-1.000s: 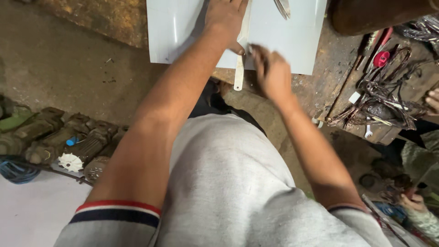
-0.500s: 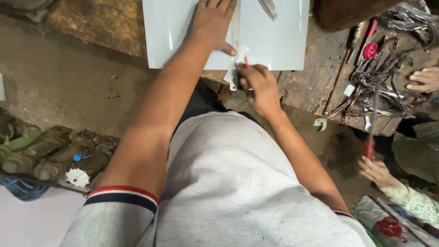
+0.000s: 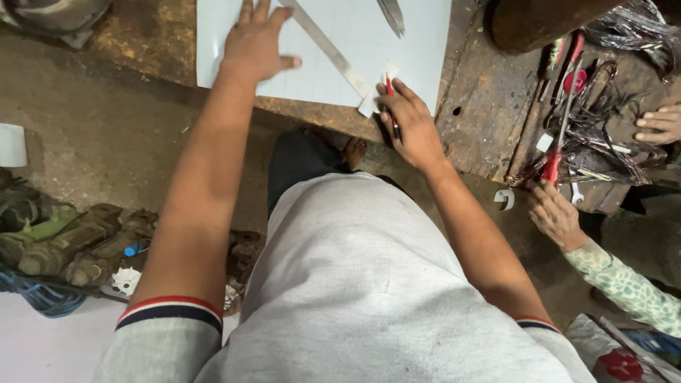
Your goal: The person holds a steel ruler against a white plastic sheet on a workbench and draws lines along it with a red pen, repeatedly repositioning the ruler to mark additional lines across the sheet.
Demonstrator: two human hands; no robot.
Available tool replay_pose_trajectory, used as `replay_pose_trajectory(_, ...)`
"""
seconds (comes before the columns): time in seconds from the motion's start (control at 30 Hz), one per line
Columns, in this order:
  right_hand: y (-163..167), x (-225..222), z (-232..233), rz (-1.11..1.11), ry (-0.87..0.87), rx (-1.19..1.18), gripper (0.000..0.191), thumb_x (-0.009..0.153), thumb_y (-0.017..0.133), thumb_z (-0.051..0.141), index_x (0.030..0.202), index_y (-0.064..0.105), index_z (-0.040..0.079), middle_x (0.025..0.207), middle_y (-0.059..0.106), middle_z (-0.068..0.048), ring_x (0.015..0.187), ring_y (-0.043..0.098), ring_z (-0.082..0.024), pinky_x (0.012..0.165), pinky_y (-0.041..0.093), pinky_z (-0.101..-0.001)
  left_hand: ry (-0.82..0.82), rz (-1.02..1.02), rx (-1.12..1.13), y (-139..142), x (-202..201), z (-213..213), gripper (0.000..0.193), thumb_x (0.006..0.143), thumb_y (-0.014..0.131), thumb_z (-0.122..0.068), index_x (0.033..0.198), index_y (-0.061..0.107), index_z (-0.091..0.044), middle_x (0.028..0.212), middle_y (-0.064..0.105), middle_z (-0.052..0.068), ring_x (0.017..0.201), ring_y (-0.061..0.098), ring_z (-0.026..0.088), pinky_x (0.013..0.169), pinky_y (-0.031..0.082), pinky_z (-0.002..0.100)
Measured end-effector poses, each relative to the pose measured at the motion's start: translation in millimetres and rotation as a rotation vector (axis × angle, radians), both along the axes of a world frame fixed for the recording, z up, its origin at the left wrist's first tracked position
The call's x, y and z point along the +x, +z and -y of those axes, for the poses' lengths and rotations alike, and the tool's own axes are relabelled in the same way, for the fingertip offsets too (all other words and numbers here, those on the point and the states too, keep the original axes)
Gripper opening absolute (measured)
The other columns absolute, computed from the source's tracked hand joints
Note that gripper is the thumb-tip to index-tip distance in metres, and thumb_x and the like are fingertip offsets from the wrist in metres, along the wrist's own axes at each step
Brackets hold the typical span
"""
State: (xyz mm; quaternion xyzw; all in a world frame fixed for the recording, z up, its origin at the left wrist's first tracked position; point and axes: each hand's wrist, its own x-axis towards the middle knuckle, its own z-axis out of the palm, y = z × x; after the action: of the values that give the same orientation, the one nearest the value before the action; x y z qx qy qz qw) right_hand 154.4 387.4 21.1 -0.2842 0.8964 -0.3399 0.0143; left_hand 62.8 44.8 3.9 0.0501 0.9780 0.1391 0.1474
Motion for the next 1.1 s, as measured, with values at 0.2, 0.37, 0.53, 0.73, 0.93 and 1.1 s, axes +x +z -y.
replay_pose_trajectory(0.2,-3.7,-24.0,12.1,0.028,0.019,-0.080,0.023,0.107,0.061,0.009,0.129,0.061,0.003,0.142,0.065,-0.011,0.146,0.049,-0.036,0.120,0.041,-0.0477,0.172,-0.108,0.081,-6.0,2.2,-0.5,0.091,0.099,0.069,-0.065,0.161,0.033,-0.008,0.168,0.026,0.019,0.156,0.014,0.044,0.121,0.021,0.067)
replay_pose_trajectory(0.37,1.9,-20.1,17.9,-0.141,0.094,0.042,0.025,0.101,0.069,0.013,0.125,0.066,0.005,0.138,0.066,-0.011,0.141,0.051,-0.036,0.117,0.041,-0.0476,0.187,-0.145,0.058,-1.1,15.4,-18.9,0.086,0.093,0.067,-0.065,0.162,0.037,-0.024,0.165,0.013,0.026,0.150,0.003,0.053,0.116,0.009,0.074)
replay_pose_trajectory(0.53,4.4,-7.1,29.3,-0.170,0.156,0.070,0.026,0.099,0.072,0.015,0.124,0.068,0.007,0.139,0.067,-0.008,0.140,0.053,-0.033,0.115,0.044,-0.0453,0.120,-0.140,0.149,-3.7,13.3,-0.6,0.068,0.088,0.077,-0.041,0.148,0.053,-0.019,0.166,0.014,0.027,0.152,0.003,0.052,0.121,0.010,0.066)
replay_pose_trajectory(0.73,2.1,8.1,56.5,-0.118,0.135,0.062,0.024,0.098,0.072,0.014,0.121,0.068,0.008,0.135,0.068,-0.006,0.139,0.054,-0.031,0.113,0.046,-0.0463,0.012,-0.300,0.159,-26.0,14.4,46.5,0.033,0.104,0.068,-0.015,0.136,0.060,-0.011,0.169,0.037,0.017,0.162,0.024,0.040,0.132,0.021,0.060)
replay_pose_trajectory(0.93,9.6,6.4,78.3,-0.050,0.013,0.019,0.021,0.101,0.066,0.011,0.121,0.067,0.007,0.137,0.068,-0.010,0.139,0.054,-0.034,0.114,0.045,-0.0478,-0.248,-0.448,0.111,-21.0,37.3,7.9,0.024,0.097,0.071,-0.014,0.121,0.074,-0.014,0.149,0.054,0.012,0.146,0.043,0.031,0.121,0.033,0.053)
replay_pose_trajectory(1.1,5.5,12.5,87.6,0.183,-0.252,-0.283,0.019,0.109,0.059,0.012,0.127,0.060,0.005,0.140,0.063,-0.011,0.137,0.057,-0.036,0.115,0.046,-0.0476,-0.393,-0.422,0.367,-5.0,74.7,-33.8,0.047,0.089,0.079,-0.032,0.127,0.073,-0.007,0.139,0.053,0.012,0.133,0.044,0.033,0.113,0.033,0.054)
